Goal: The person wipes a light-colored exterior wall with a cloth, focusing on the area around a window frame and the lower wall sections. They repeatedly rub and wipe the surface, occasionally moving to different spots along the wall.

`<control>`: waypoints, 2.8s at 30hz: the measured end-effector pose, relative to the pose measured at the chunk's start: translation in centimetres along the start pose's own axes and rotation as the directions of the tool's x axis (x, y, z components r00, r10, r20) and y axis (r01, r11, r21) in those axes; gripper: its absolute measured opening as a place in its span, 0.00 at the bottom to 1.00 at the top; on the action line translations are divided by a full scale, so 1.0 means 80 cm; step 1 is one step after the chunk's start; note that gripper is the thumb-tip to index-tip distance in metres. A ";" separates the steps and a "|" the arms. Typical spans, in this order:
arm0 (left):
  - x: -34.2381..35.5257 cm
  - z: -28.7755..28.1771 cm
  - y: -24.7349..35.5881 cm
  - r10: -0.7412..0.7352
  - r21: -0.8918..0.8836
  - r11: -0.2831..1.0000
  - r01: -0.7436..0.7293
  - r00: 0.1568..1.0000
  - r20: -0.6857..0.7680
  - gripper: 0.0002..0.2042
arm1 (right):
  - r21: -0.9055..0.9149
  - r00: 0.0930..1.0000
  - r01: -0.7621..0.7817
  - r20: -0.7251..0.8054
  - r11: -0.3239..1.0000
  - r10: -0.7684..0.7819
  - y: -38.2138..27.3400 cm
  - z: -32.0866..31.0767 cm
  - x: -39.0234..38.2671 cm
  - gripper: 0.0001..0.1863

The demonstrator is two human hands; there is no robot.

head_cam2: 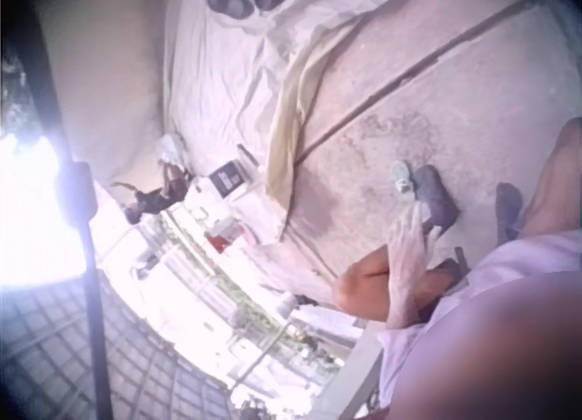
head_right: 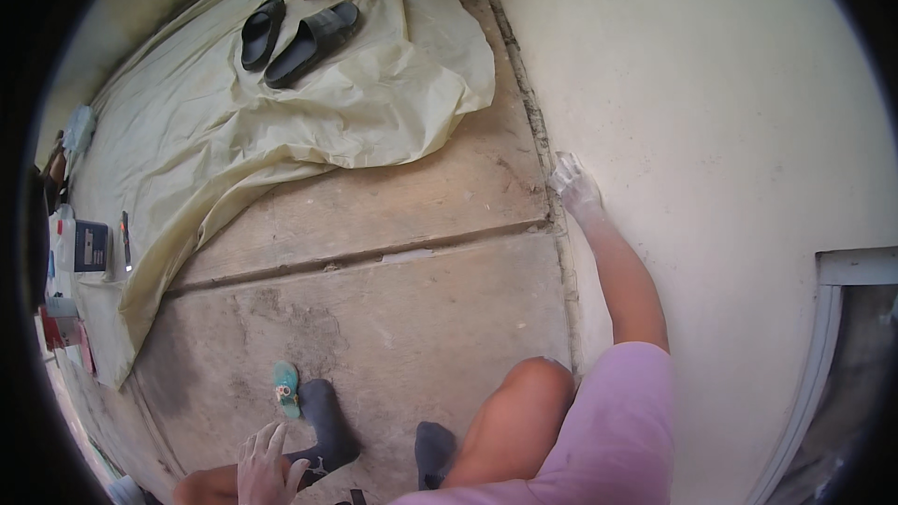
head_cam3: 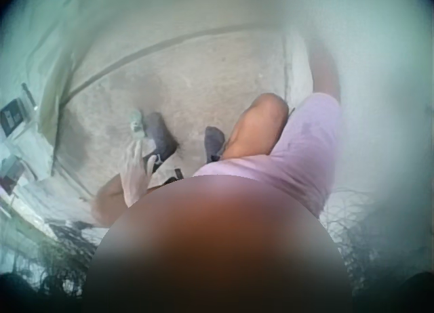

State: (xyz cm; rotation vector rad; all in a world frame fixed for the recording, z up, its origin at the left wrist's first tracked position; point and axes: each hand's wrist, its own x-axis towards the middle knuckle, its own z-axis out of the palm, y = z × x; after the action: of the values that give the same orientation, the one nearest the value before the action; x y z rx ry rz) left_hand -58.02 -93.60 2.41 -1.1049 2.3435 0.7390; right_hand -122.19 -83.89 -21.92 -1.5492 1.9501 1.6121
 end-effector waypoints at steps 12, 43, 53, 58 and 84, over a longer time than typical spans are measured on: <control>0.026 0.009 0.009 -0.012 -0.037 0.999 0.017 0.993 0.121 0.28 | 0.124 0.937 -0.224 -0.244 0.967 0.249 -0.060 0.066 -0.041 0.31; 0.378 0.234 0.439 0.750 -0.413 0.314 -0.855 0.490 -0.444 0.25 | 0.229 0.485 -0.771 -0.394 0.595 0.780 -0.143 0.087 -0.396 0.29; 0.341 0.307 0.397 0.854 -0.424 0.340 -0.839 0.465 -0.234 0.26 | 0.278 0.589 -0.714 -0.259 0.643 0.766 -0.266 0.164 -0.420 0.33; 0.321 0.323 0.365 0.839 -0.545 0.370 -0.753 0.522 -0.151 0.26 | 0.325 0.815 -0.524 -0.076 0.787 0.574 -0.378 0.230 -0.422 0.33; 0.263 0.303 0.333 0.815 -0.708 0.489 -0.509 0.557 0.163 0.19 | 0.825 0.289 -0.274 0.561 -0.495 0.776 -0.396 0.192 -0.425 0.19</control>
State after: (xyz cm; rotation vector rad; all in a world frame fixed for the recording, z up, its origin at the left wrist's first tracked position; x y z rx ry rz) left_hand -87.58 -75.78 -21.01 0.0195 2.0638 1.9122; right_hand -89.40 -47.61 -24.57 0.2645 3.1456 -0.7376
